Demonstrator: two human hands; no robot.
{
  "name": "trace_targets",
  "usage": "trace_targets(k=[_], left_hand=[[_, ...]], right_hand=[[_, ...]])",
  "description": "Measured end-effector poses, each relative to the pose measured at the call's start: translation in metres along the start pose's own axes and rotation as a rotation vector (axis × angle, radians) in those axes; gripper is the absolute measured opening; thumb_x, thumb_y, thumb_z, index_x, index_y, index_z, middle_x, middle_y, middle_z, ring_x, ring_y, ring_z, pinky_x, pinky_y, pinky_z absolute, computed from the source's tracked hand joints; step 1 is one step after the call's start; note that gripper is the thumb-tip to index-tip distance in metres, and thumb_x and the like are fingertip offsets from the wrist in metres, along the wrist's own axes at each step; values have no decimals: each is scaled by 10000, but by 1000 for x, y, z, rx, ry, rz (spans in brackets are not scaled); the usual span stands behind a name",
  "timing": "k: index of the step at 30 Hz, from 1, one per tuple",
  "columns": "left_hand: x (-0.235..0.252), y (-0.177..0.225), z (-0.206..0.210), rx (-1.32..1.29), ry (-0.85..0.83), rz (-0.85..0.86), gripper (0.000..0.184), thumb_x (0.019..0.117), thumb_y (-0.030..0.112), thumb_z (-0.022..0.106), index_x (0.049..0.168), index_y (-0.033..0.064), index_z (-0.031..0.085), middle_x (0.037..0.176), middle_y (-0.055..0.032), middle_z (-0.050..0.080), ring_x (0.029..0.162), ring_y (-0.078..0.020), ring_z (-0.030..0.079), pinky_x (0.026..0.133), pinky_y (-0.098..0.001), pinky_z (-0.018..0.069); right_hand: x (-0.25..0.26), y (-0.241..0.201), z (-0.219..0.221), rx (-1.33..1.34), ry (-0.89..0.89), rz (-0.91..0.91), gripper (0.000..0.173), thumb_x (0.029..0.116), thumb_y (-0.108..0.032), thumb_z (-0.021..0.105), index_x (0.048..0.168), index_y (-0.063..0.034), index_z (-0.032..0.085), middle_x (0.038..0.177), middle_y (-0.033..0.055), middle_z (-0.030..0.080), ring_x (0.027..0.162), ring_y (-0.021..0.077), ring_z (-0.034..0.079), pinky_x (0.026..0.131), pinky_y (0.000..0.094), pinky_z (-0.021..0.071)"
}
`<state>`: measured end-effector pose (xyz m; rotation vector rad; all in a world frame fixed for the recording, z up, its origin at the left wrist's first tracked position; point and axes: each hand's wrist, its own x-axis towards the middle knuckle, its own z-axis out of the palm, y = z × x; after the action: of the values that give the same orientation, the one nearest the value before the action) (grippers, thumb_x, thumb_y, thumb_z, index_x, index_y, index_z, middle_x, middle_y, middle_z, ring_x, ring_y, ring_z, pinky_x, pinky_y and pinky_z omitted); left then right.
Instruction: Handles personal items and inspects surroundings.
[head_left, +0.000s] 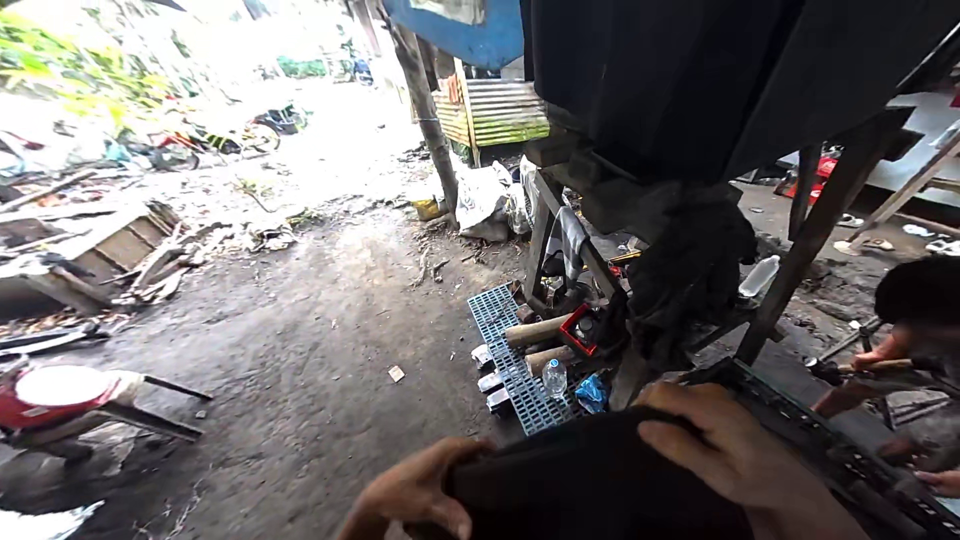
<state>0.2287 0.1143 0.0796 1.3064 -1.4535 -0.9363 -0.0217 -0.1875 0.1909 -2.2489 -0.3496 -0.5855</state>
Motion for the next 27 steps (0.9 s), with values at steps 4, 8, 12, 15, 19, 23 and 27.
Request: trace_targets(k=[4, 8, 12, 15, 19, 23, 27], left_hand=[[78, 89, -66, 420, 358, 179, 582, 867, 563, 757, 1260, 141, 676, 1124, 53, 730, 991, -20, 680, 871, -260, 592], [191, 150, -121, 852, 599, 379, 417, 919, 297, 743, 1250, 50, 686, 1194, -71, 714, 1095, -110, 675, 1003, -350, 549], [288, 153, -141, 1063, 857, 56, 606, 929, 391, 739, 1471, 197, 552, 1424, -190, 568, 1344, -422, 499, 1050, -689, 407], [315, 133, -102, 991, 760, 64, 515, 967, 364, 703, 1405, 111, 605, 1350, -189, 636, 1270, -363, 598, 1062, -604, 477], [331, 103, -59, 1039, 659, 115, 560, 951, 560, 661, 1381, 201, 639, 1521, -71, 524, 1420, -282, 473, 1166, -575, 383], [350, 106, -51, 1188, 734, -10, 533, 976, 557, 619, 1397, 230, 602, 1450, -77, 575, 1383, -316, 498, 1133, -580, 396], [360, 104, -40, 1276, 772, 5, 525, 984, 497, 611, 1417, 202, 582, 1455, -132, 559, 1382, -398, 471, 1118, -609, 388]], right_hand=[[11, -5, -47, -180, 341, 115, 260, 1043, -351, 573, 931, -126, 640, 762, -99, 590, 680, -74, 542, 619, 135, 484], [56, 18, -85, -360, 632, 252, 255, 1010, -335, 586, 885, -113, 597, 678, -27, 528, 577, 65, 522, 519, 283, 462], [87, 72, -88, -659, 614, 465, 345, 1049, -291, 569, 1210, 10, 615, 1077, 233, 667, 955, 398, 685, 779, 595, 571], [83, 96, -76, -831, 632, 365, 368, 1015, -237, 571, 1313, -31, 636, 1355, 220, 600, 1233, 407, 605, 914, 567, 564], [114, 97, -96, -880, 683, 124, 270, 1004, -193, 578, 1177, -34, 712, 1110, 172, 719, 1042, 366, 698, 777, 519, 597], [202, 114, -140, -875, 338, 380, 364, 1052, -300, 526, 1301, -58, 632, 1231, 248, 651, 1187, 468, 609, 828, 614, 549], [258, 136, -158, -844, 34, 644, 595, 994, -489, 608, 1405, -61, 568, 1354, 307, 579, 1222, 529, 573, 913, 723, 469]])
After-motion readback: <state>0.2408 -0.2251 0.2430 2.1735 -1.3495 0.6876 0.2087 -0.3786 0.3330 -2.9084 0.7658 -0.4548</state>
